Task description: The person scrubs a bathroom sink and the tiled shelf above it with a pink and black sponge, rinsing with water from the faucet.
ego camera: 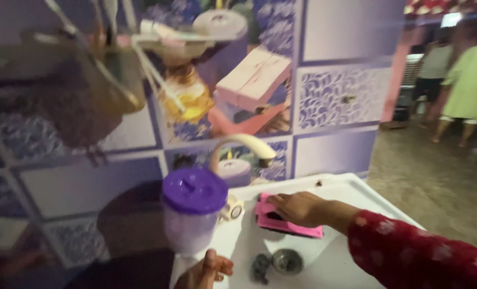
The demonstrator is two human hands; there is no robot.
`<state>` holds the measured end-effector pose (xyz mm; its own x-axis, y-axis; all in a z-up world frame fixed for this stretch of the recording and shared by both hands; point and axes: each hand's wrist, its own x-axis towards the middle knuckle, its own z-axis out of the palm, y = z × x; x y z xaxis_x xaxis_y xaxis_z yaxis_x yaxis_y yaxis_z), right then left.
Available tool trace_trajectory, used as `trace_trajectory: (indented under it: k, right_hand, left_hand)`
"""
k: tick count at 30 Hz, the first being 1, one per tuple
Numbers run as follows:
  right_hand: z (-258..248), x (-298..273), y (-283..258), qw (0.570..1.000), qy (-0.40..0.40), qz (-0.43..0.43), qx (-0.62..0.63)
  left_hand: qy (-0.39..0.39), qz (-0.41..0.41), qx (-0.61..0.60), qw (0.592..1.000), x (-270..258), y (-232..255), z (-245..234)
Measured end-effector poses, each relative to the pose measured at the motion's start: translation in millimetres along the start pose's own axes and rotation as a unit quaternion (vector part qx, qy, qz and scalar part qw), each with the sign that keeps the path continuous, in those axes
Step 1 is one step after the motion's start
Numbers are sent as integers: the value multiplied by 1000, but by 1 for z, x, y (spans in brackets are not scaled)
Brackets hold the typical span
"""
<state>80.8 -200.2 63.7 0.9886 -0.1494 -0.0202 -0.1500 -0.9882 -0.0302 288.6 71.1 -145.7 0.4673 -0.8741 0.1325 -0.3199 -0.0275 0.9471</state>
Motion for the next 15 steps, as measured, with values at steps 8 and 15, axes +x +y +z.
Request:
trace_trajectory:
  k: [8, 15]
  right_hand:
    - [-67, -51, 84, 967, 123, -70, 211]
    - [-120, -18, 190, 905, 399, -147, 22]
  left_hand:
    - [-3, 200, 210, 957, 139, -39, -17]
    - [251, 452, 433, 738, 54, 256, 5]
